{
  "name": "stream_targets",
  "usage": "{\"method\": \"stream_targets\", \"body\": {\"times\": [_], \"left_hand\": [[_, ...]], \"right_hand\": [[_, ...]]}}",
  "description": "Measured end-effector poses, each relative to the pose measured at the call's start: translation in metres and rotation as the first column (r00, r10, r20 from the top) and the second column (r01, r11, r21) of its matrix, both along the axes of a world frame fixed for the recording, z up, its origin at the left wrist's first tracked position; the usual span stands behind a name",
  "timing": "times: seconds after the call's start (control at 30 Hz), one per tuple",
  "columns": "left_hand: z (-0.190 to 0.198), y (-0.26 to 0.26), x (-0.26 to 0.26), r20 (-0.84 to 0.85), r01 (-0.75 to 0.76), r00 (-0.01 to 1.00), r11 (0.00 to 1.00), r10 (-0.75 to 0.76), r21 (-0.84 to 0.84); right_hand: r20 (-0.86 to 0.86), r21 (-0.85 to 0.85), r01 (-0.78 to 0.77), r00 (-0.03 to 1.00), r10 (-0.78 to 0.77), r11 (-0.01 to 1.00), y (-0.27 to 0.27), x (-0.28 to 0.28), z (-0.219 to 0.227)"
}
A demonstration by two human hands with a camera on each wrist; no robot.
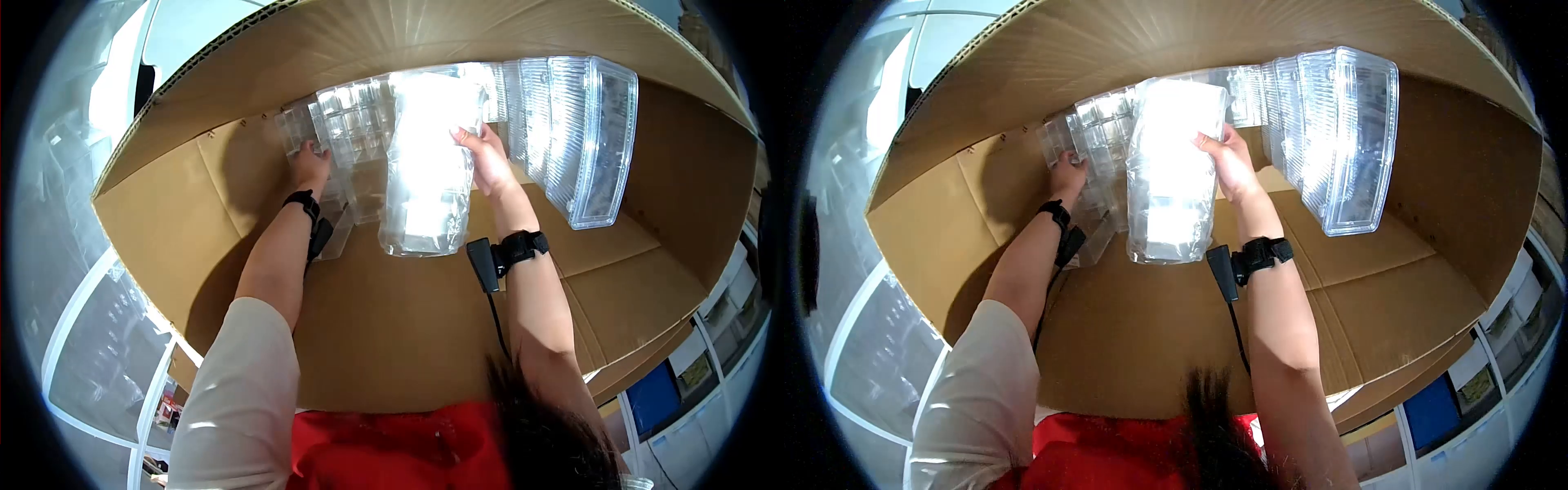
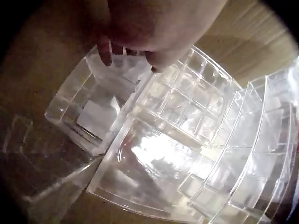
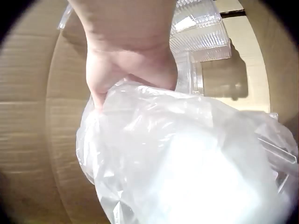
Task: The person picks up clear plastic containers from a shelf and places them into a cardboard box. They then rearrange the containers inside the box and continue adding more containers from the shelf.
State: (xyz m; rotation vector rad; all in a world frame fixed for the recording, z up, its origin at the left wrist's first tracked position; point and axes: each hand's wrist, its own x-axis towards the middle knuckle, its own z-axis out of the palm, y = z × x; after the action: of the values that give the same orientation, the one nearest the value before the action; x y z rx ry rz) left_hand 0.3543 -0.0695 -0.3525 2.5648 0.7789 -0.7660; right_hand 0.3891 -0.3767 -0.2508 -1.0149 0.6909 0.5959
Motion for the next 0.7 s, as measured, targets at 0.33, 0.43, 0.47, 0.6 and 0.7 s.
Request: {"method": "stream_targets", "body": {"times": [0.33, 0.43, 0.47, 0.6, 0.7], "left_hand": [[0.088, -0.026, 0.004, 0.155, 0.233, 0.959, 0.972, -0.237, 0.041], [0.112, -0.055, -0.007, 0.341, 0.267, 0.916, 0.956, -0.212, -0.122], [0.127, -0.066, -0.006, 0.319, 0.348, 0.899, 0.931, -0.299, -0.107], [0.173, -0.107, -0.01, 0.346, 0.512, 0.823, 0.852, -0.45, -0.111], [0.178, -0.114, -0.02, 0.49, 0.425, 0.819, 0.889, -0.298, -0.172]], "right_hand": [[0.098, -0.114, -0.11, 0.988, 0.122, 0.987, -0.003, 0.0, -0.007], [0.046, -0.204, -0.179, 0.98, 0.192, 0.963, -0.004, 0.002, -0.001], [0.05, -0.194, -0.199, 0.976, 0.213, 0.961, -0.004, 0.004, 0.003], [-0.042, -0.264, -0.241, 0.97, 0.238, 0.934, -0.001, 0.008, 0.023], [-0.022, -0.264, -0.187, 0.982, 0.188, 0.946, -0.002, 0.0, 0.016]]}}
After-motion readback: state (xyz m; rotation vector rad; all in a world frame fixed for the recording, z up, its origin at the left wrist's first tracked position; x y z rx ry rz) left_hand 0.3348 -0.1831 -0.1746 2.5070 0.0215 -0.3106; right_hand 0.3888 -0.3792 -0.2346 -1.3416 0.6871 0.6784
